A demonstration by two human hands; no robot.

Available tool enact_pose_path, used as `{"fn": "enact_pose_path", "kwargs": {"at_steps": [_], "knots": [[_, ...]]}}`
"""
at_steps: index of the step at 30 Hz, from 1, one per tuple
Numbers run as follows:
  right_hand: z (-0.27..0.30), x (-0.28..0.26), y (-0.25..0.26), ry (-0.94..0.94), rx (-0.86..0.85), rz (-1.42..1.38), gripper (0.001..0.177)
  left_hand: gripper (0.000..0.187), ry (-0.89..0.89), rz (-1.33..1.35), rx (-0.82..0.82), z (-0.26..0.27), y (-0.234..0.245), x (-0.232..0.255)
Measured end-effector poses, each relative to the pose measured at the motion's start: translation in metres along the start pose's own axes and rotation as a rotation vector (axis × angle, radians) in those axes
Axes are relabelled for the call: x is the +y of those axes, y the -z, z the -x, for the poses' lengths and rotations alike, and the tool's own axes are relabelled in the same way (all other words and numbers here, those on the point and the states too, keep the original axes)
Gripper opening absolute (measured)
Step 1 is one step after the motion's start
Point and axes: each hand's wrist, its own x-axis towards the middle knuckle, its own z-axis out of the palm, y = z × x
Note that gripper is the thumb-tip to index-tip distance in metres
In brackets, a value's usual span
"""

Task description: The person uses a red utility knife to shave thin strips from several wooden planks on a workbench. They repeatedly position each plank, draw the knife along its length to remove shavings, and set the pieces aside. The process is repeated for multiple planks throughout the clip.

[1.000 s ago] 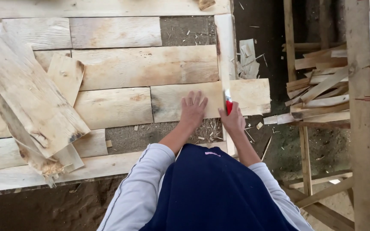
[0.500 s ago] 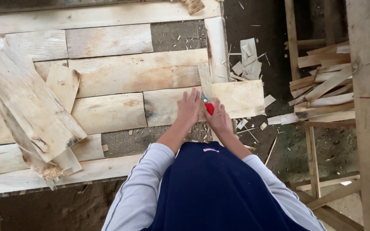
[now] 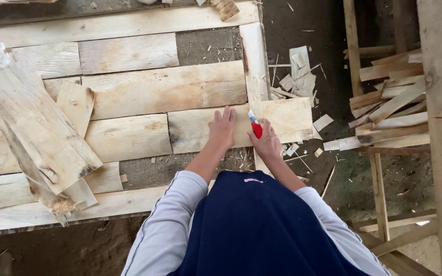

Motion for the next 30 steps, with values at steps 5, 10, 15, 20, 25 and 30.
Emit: {"fn": "enact_pose_path", "kwargs": {"at_steps": [5,10,15,20,25,30], "knots": [[0.000,0.000,0.001,0.008,-0.008,0.003,0.073,0.106,0.004,0.026,0.032,-0.013,-0.012,-0.005],[0.001,-0.003,0.003,0.014,-0.009,0.031,0.073,0.108,0.001,0.018,0.033,-0.006,0.003,-0.003],[0.006,-0.007,0.005,0.014,-0.035,0.067,0.072,0.093,0.003,0.036,0.044,0.008,0.015,0.000],[-0.001,-0.001,-0.007,0.009,-0.056,0.133,0.075,0.094,0.002,0.025,0.039,0.004,0.010,0.000],[-0.003,0.001,-0.007,-0.005,-0.064,0.112,0.070,0.095,0.002,0.007,0.031,0.005,0.012,-0.001],[-0.005,0.009,0.007,-0.117,0.066,-0.017,0.056,0.094,-0.005,0.018,0.046,0.011,0.017,0.000]]}}
